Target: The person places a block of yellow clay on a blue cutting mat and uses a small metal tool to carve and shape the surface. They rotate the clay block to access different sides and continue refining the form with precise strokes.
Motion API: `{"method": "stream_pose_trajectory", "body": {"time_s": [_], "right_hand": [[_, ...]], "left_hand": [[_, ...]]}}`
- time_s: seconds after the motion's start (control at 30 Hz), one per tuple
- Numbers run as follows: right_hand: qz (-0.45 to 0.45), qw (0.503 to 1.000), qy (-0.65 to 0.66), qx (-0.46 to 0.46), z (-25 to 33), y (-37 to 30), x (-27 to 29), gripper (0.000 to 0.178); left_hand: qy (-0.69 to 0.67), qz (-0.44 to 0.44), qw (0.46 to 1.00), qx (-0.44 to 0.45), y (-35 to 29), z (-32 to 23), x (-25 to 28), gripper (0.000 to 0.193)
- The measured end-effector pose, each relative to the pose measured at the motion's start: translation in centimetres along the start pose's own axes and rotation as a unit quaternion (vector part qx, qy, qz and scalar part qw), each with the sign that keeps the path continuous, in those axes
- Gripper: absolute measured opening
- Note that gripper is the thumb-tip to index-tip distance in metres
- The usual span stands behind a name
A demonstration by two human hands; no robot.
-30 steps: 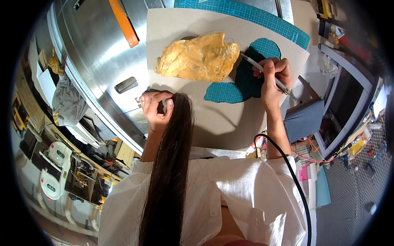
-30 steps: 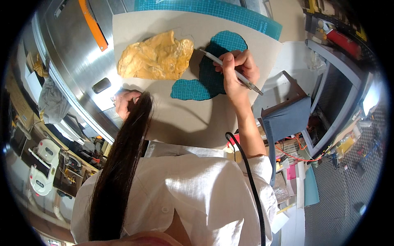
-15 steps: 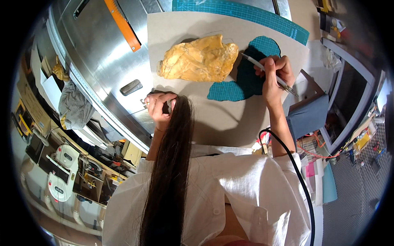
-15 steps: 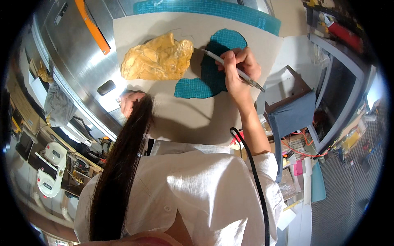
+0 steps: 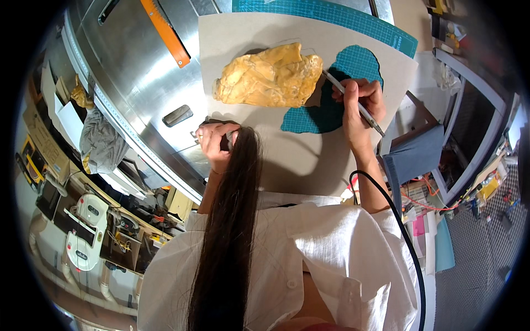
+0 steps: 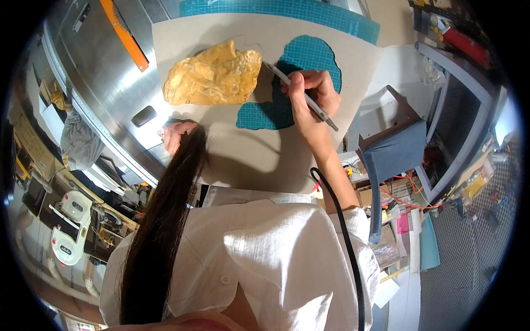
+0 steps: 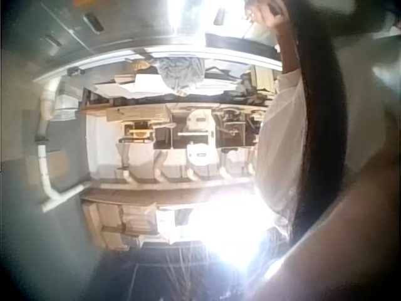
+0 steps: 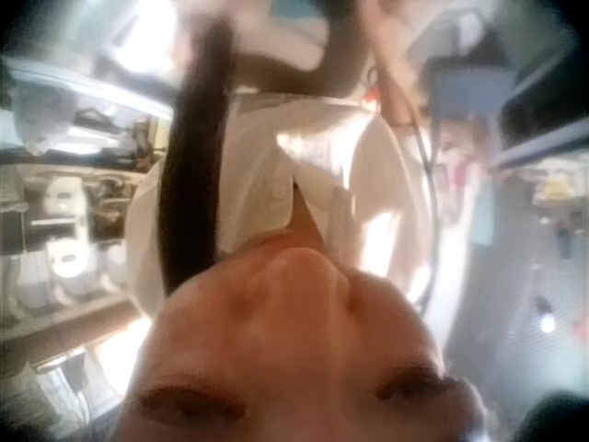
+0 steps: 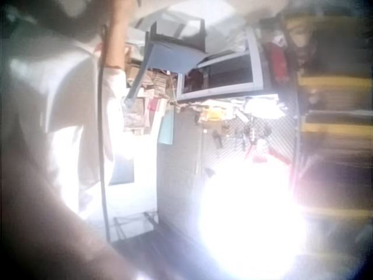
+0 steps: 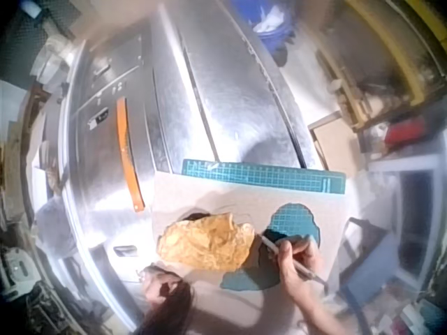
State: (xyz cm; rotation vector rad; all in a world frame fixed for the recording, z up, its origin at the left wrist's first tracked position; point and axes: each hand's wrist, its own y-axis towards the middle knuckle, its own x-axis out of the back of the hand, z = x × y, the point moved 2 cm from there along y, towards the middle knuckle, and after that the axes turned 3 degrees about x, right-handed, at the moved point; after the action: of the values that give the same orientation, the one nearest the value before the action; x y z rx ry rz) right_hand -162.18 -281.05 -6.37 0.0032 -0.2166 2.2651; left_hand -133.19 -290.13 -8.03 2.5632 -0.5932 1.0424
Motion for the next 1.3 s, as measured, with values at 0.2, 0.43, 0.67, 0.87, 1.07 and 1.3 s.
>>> {"method": "stream_pose_trajectory", "body": {"time_s": [0.2,0.43,0.67,0.87,1.07,1.3], "right_hand": [[0.016,0.999,-0.026,0.010,-0.1,0.1,-0.1,0.020],[0.006,1.000,-0.013,0.018,-0.1,0.3,-0.3,0.019],[0.010,0.999,0.002,0.031,-0.2,0.4,-0.4,0.019],[-0.011,1.000,0.025,0.002,0.1,0.4,-0.5,0.023],[-0.017,1.000,0.019,0.009,0.0,0.3,-0.5,0.026],[-0.015,1.000,0.019,0.017,-0.1,0.3,-0.4,0.026]], "left_hand": [[0.003,0.002,1.000,-0.002,0.0,0.0,0.0,0.008],[0.014,0.003,1.000,-0.005,0.1,-0.2,0.0,0.009],[0.017,0.011,1.000,-0.006,-0.1,0.0,0.1,0.010],[0.015,0.010,1.000,-0.003,-0.1,-0.1,0.0,0.010],[0.003,0.016,1.000,-0.005,-0.2,0.2,0.0,0.011],[0.013,0.014,1.000,-0.023,-0.1,0.2,0.0,0.011]]}}
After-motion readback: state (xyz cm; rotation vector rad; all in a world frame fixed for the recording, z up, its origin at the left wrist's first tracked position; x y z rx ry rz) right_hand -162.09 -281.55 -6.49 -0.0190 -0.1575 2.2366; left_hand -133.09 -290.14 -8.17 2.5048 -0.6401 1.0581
